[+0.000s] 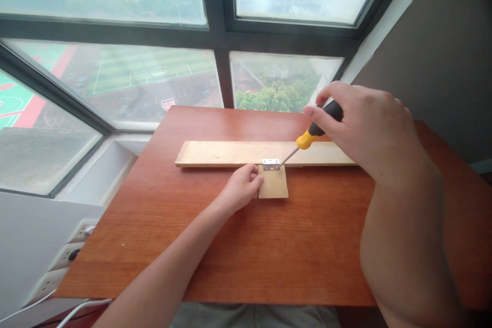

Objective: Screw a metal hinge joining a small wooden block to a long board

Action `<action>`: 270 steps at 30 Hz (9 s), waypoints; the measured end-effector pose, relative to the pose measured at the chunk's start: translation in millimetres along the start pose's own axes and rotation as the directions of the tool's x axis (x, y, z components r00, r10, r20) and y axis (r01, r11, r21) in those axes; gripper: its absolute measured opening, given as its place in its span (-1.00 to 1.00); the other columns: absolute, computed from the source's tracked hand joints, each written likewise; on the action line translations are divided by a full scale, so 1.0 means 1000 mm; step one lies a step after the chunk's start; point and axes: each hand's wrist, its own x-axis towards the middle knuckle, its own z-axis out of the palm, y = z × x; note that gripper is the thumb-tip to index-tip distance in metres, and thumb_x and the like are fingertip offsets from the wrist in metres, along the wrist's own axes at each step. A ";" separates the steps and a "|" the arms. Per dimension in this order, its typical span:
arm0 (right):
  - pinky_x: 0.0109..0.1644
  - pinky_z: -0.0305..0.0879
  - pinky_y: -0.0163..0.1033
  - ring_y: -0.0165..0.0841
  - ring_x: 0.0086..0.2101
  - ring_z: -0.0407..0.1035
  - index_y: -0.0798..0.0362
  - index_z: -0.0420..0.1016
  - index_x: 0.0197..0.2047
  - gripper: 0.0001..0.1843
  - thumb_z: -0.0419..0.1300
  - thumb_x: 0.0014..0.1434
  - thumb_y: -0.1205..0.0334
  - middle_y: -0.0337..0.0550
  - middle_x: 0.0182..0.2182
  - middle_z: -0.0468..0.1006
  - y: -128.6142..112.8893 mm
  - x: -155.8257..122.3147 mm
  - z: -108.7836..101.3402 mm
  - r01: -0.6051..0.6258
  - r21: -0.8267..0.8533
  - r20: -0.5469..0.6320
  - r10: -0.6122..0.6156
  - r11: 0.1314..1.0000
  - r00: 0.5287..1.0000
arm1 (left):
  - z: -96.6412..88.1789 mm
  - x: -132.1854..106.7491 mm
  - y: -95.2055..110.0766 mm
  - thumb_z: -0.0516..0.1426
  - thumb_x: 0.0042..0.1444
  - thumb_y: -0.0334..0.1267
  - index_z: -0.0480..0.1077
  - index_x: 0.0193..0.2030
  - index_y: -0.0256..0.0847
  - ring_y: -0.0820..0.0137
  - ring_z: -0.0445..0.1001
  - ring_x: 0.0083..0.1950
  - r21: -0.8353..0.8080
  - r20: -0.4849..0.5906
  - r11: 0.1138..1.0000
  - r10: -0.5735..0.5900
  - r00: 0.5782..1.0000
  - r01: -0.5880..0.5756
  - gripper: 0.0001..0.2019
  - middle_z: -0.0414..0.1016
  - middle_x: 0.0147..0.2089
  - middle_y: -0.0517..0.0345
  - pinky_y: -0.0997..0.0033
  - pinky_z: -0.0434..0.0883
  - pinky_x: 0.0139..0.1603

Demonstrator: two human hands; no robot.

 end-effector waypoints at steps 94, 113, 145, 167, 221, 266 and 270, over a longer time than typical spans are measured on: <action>-0.57 0.00 -0.39 -0.55 -0.56 0.12 0.06 0.46 -0.18 -0.80 0.26 0.08 0.27 -0.28 -0.43 0.37 0.063 -0.070 0.118 -0.585 0.736 0.598 -0.076 -0.340 0.798 | -0.023 0.050 0.032 0.22 0.07 -0.20 0.43 0.07 -0.28 0.30 0.51 -0.13 0.262 -0.301 0.939 0.300 0.905 -0.224 -0.59 0.54 -0.12 -0.02 0.38 0.42 -0.18; -0.58 0.00 -0.38 -0.54 -0.56 0.13 0.08 0.49 -0.17 -0.77 0.27 0.06 0.25 -0.28 -0.42 0.38 0.064 -0.071 0.118 -0.588 0.745 0.609 -0.038 -0.314 0.792 | -0.032 -0.016 0.029 0.20 0.19 -0.06 0.45 -0.04 -0.21 0.51 0.36 -0.41 0.276 -0.029 0.870 0.432 0.902 -0.408 -0.69 0.48 -0.14 0.05 0.50 0.34 -0.42; -0.33 0.17 -0.26 -0.39 -0.43 0.27 0.01 0.41 -0.40 -0.75 0.20 0.15 0.01 -0.20 -0.44 0.55 0.051 -0.074 0.119 -0.551 0.744 0.546 0.130 0.379 0.827 | -0.036 -0.003 0.023 0.15 0.19 -0.23 0.37 0.12 -0.11 0.19 0.56 -0.17 0.944 -0.046 0.312 0.447 0.893 -0.107 -0.65 0.35 0.26 -0.04 0.27 0.39 -0.28; -0.32 0.10 -0.16 -0.05 -0.23 0.47 -0.02 0.57 -0.26 -0.59 0.05 0.13 -0.11 0.03 -0.28 0.64 0.086 -0.071 0.107 -0.418 -0.054 0.403 0.403 0.907 0.822 | 0.002 0.061 0.032 0.09 0.29 -0.09 0.37 -0.08 -0.14 0.25 0.51 -0.19 0.978 0.028 0.173 0.428 0.903 -0.112 -0.80 0.46 -0.04 0.04 0.36 0.26 -0.34; -0.25 0.21 -0.17 -0.09 -0.20 0.50 -0.10 0.47 0.09 -0.54 0.00 0.27 -0.12 -0.03 -0.20 0.65 0.076 -0.070 0.118 -0.468 -0.125 0.277 0.484 0.875 0.830 | 0.009 0.035 -0.001 0.06 0.25 -0.34 0.46 -0.18 -0.17 0.29 0.46 -0.07 0.697 0.092 0.552 0.564 0.820 -0.458 -0.85 0.50 -0.13 0.04 0.28 0.42 -0.02; 0.09 0.34 -0.13 -0.25 -0.05 0.46 0.04 0.48 -0.03 -0.69 -0.02 0.28 0.24 -0.06 -0.08 0.60 -0.032 -0.082 0.168 -0.099 0.782 0.131 -0.007 0.616 0.991 | -0.011 0.008 0.036 -0.06 0.28 -0.31 0.43 -0.20 -0.19 0.22 0.54 -0.27 0.867 0.207 0.396 0.268 0.941 -0.304 -0.77 0.59 -0.21 -0.04 0.32 0.36 -0.29; -0.04 0.41 -0.18 -0.30 -0.17 0.50 0.03 0.47 -0.05 -0.72 0.00 0.27 0.23 -0.10 -0.18 0.61 -0.033 -0.083 0.170 -0.119 0.802 0.150 -0.005 0.586 0.989 | 0.001 -0.044 0.049 -0.12 0.31 -0.08 0.45 -0.28 -0.08 0.31 0.43 -0.40 0.694 0.194 0.613 0.345 0.918 -0.377 -0.64 0.52 -0.38 0.06 0.32 0.32 -0.37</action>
